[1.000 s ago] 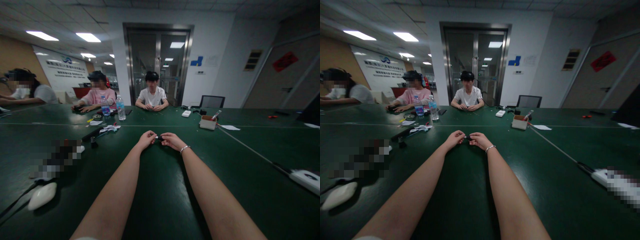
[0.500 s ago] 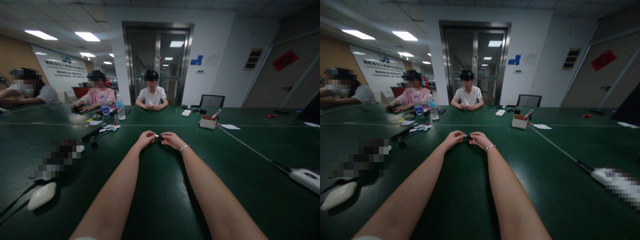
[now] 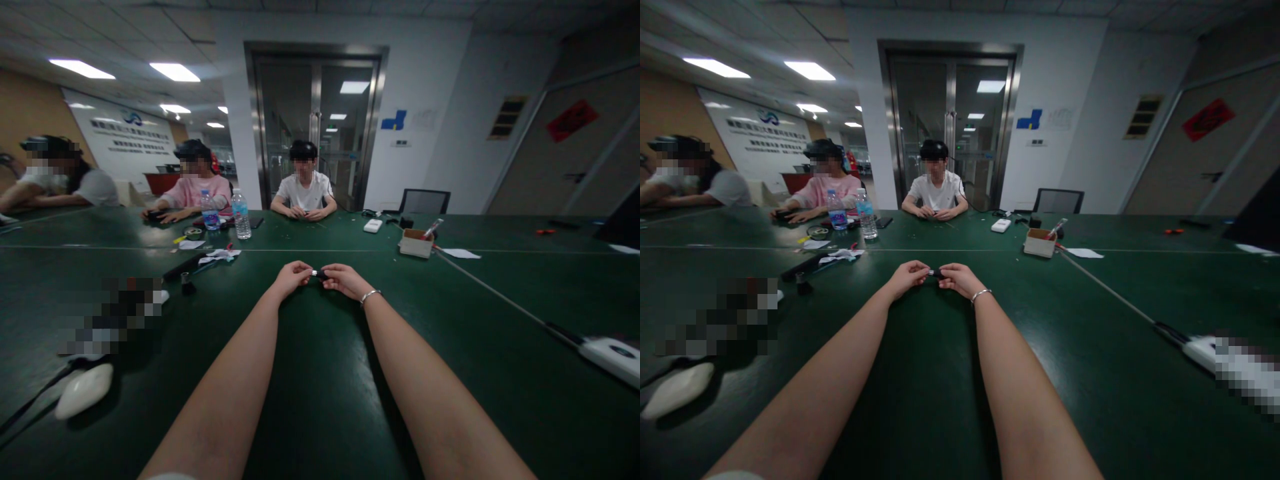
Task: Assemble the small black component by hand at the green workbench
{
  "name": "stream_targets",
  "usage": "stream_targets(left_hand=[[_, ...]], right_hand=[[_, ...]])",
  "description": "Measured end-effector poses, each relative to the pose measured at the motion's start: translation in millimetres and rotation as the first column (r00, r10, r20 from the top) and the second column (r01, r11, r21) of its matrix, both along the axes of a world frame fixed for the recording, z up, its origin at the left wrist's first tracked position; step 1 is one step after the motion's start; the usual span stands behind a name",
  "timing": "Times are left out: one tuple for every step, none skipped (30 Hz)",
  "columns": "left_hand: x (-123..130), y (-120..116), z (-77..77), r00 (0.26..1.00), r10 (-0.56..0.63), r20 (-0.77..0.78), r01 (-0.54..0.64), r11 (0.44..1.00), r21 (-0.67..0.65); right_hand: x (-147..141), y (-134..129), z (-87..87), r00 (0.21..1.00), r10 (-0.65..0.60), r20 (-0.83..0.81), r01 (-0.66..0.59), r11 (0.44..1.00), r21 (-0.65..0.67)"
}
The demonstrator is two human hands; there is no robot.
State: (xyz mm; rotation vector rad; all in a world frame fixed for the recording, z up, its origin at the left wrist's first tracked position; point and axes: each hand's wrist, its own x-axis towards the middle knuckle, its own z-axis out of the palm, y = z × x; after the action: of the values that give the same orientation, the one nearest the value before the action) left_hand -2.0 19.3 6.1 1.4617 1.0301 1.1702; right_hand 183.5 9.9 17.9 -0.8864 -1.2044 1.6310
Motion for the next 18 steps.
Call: stream_targets(left_hand=[[0.3,0.4,-0.2,1.000,-0.003,0.007,0.003,1.000,-0.004],[0.5,0.7,-0.3,1.000,-0.004,0.011,0.004,1.000,-0.006],[0.8,1.0,-0.4,1.000,-0.002,0.011,0.002,1.000,-0.009],[1.1,1.2,-0.5,1.000,0.001,0.009,-0.001,1.000,-0.012],[1.3,1.4,-0.5,1.000,0.004,0.008,-0.004,1.000,-0.014],[1.5,1.6,-0.5,1.000,0.005,0.007,-0.005,1.000,-0.017],[1.6,1.7,-0.4,1.000,0.009,0.006,-0.008,1.000,-0.020],[1.7,1.7,-0.3,1.000,0.012,0.005,-0.012,1.000,-0.024],[1.7,1.7,-0.1,1.000,0.014,0.002,-0.014,1.000,-0.027],[1.8,1.6,0.1,1.000,0.017,-0.003,-0.017,0.999,-0.029],[2.0,1.4,0.4,1.000,0.020,-0.010,-0.021,0.999,-0.033],[2.1,1.1,0.8,1.000,0.023,-0.017,-0.024,0.999,-0.039],[2.3,0.8,1.3,0.999,0.026,-0.026,-0.027,0.999,-0.043],[2.5,0.5,1.7,0.999,0.029,-0.036,-0.031,0.998,-0.046],[2.6,0.2,2.2,0.998,0.033,-0.046,-0.035,0.998,-0.049],[2.8,0.0,2.5,0.998,0.035,-0.056,-0.037,0.998,-0.050],[2.8,0.0,2.8,0.997,0.036,-0.065,-0.039,0.998,-0.049],[2.8,0.2,2.8,0.997,0.037,-0.074,-0.040,0.998,-0.048]], right_hand=[[0.0,0.1,-0.2,1.000,0.001,0.000,-0.001,1.000,0.002],[0.0,0.1,-0.4,1.000,0.001,0.001,-0.001,1.000,0.004],[-0.1,0.0,-0.5,1.000,-0.001,0.002,0.001,1.000,0.006],[-0.2,-0.1,-0.6,1.000,-0.003,0.002,0.003,1.000,0.007],[-0.4,-0.2,-0.6,1.000,-0.004,0.001,0.004,1.000,0.009],[-0.5,-0.3,-0.6,1.000,-0.005,0.000,0.005,1.000,0.010],[-0.7,-0.5,-0.5,1.000,-0.005,0.001,0.005,1.000,0.011],[-0.8,-0.7,-0.3,1.000,-0.006,0.003,0.006,1.000,0.011],[-0.8,-0.7,-0.2,1.000,-0.006,0.005,0.006,1.000,0.010],[-0.8,-0.7,-0.2,1.000,-0.005,0.007,0.005,1.000,0.010],[-0.7,-0.6,-0.2,1.000,-0.005,0.009,0.004,1.000,0.010],[-0.6,-0.4,-0.3,1.000,-0.001,0.009,0.001,1.000,0.011],[-0.5,0.0,-0.6,1.000,0.004,0.007,-0.004,1.000,0.013],[-0.4,0.5,-1.0,1.000,0.010,0.005,-0.010,1.000,0.016],[-0.2,1.0,-1.4,1.000,0.015,0.004,-0.015,1.000,0.018],[-0.1,1.4,-1.8,1.000,0.019,0.003,-0.019,1.000,0.020],[0.0,1.8,-2.2,1.000,0.022,0.002,-0.022,1.000,0.022],[0.1,2.1,-2.5,1.000,0.023,0.001,-0.023,0.999,0.023]])
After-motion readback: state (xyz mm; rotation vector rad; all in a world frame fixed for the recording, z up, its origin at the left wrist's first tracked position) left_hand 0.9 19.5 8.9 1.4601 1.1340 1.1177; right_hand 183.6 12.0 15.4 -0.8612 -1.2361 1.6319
